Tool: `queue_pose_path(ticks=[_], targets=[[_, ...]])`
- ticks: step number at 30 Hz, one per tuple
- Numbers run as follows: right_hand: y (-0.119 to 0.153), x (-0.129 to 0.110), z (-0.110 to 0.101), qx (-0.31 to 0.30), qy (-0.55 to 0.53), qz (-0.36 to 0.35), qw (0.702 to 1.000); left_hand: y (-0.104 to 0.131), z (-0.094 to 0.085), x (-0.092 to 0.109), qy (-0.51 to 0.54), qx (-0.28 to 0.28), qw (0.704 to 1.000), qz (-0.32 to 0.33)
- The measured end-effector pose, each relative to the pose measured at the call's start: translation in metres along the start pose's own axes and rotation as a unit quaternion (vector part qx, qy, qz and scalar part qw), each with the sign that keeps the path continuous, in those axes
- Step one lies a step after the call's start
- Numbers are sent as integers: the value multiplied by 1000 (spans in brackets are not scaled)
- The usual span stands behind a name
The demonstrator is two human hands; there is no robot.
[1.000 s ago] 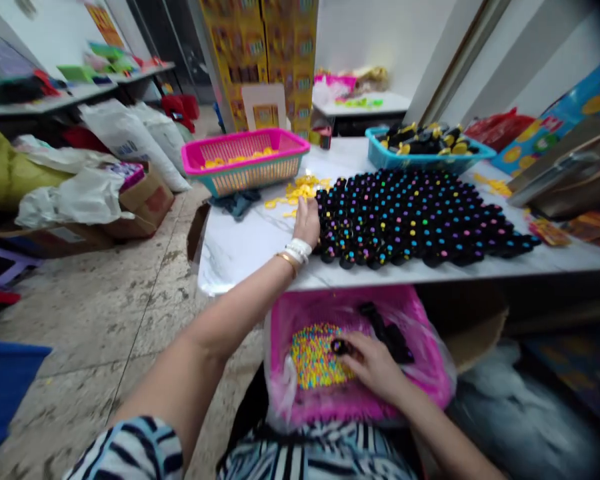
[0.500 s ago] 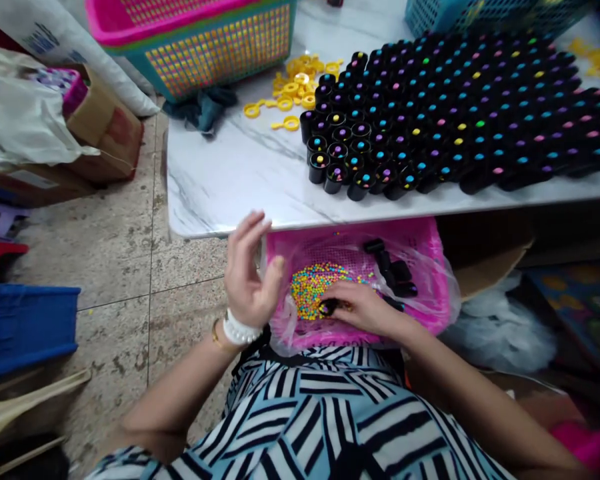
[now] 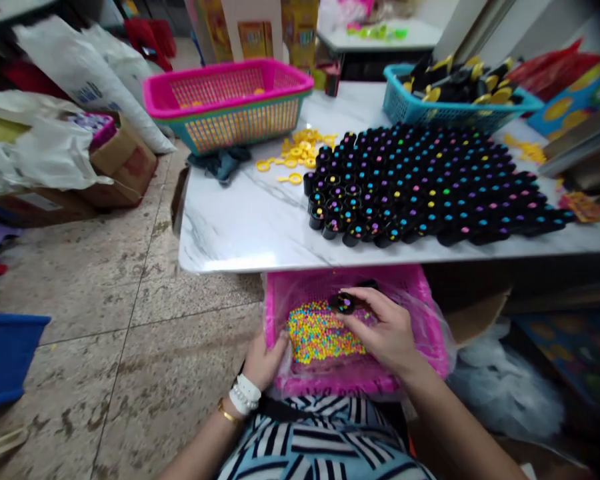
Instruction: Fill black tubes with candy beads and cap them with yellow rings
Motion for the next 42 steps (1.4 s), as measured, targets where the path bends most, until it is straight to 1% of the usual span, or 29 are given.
queue_pose_path(ticks=[2, 4, 8, 11, 13, 15, 16, 18, 21, 23, 24, 26, 28, 29, 31, 34, 35, 36, 39, 40, 41, 42], targets=[[-19, -10, -9, 60, 29, -14, 998, -1, 1, -2, -3, -16, 1000, -16], [-39, -18, -9, 95, 61, -31, 993, -1, 1, -4, -6, -21, 1000, -18], [-72, -28, 7, 110, 171, -59, 977, 0, -1, -5, -19, -12, 1000, -10], [-80, -30, 13, 125, 242, -60, 960, -2, -2, -4, -20, -12, 1000, -5], [-71, -30, 12, 116, 252, -77, 958, -2, -3, -2, -22, -15, 1000, -5], [-52, -25, 5, 90, 263, -93, 956, -2, -3, -2, -24, -20, 999, -9], [-40, -18, -1, 75, 274, -92, 954, -2, -2, -3, -22, -24, 999, -10], [-12, 3, -19, 36, 296, -71, 952, -2, 0, -4, -9, -33, 999, -9], [30, 42, -41, -79, 290, -27, 953, 0, 1, -4, 23, -35, 999, -6], [54, 65, -47, -162, 288, 15, 944, 3, 3, -2, 62, -40, 997, -5], [65, 74, -48, -197, 296, 43, 934, 4, 5, -1, 88, -43, 995, -5], [81, 86, -44, -252, 328, 90, 906, 5, 8, 0, 153, -51, 987, -13], [90, 87, -33, -285, 365, 94, 881, 6, 12, -3, 209, -57, 976, -32], [91, 84, -27, -292, 375, 79, 876, 6, 14, -5, 228, -61, 971, -43], [92, 75, -12, -309, 373, 26, 875, 6, 17, -10, 249, -69, 964, -63], [93, 67, 6, -353, 361, -49, 862, 6, 18, -16, 258, -71, 960, -79], [91, 68, 6, -353, 367, -54, 859, 6, 18, -17, 260, -69, 960, -82], [86, 71, 1, -331, 377, -46, 864, 5, 19, -18, 260, -68, 960, -83], [60, 76, -29, -190, 392, 5, 900, 3, 21, -20, 257, -76, 960, -77], [50, 78, -36, -156, 393, 9, 906, 3, 22, -20, 255, -82, 961, -72], [40, 79, -39, -147, 399, 4, 905, 3, 23, -19, 253, -88, 961, -67], [30, 82, -37, -160, 411, -4, 897, 2, 24, -19, 252, -93, 961, -62]])
Point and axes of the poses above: each hand's wrist, its own y-axis away from the middle knuckle, its own z-axis out of the palm, x = y × z, the point moved 8 cm from there along -y, towards the middle knuckle, and after that the axes turned 6 degrees about -y, right-handed, at the moved point
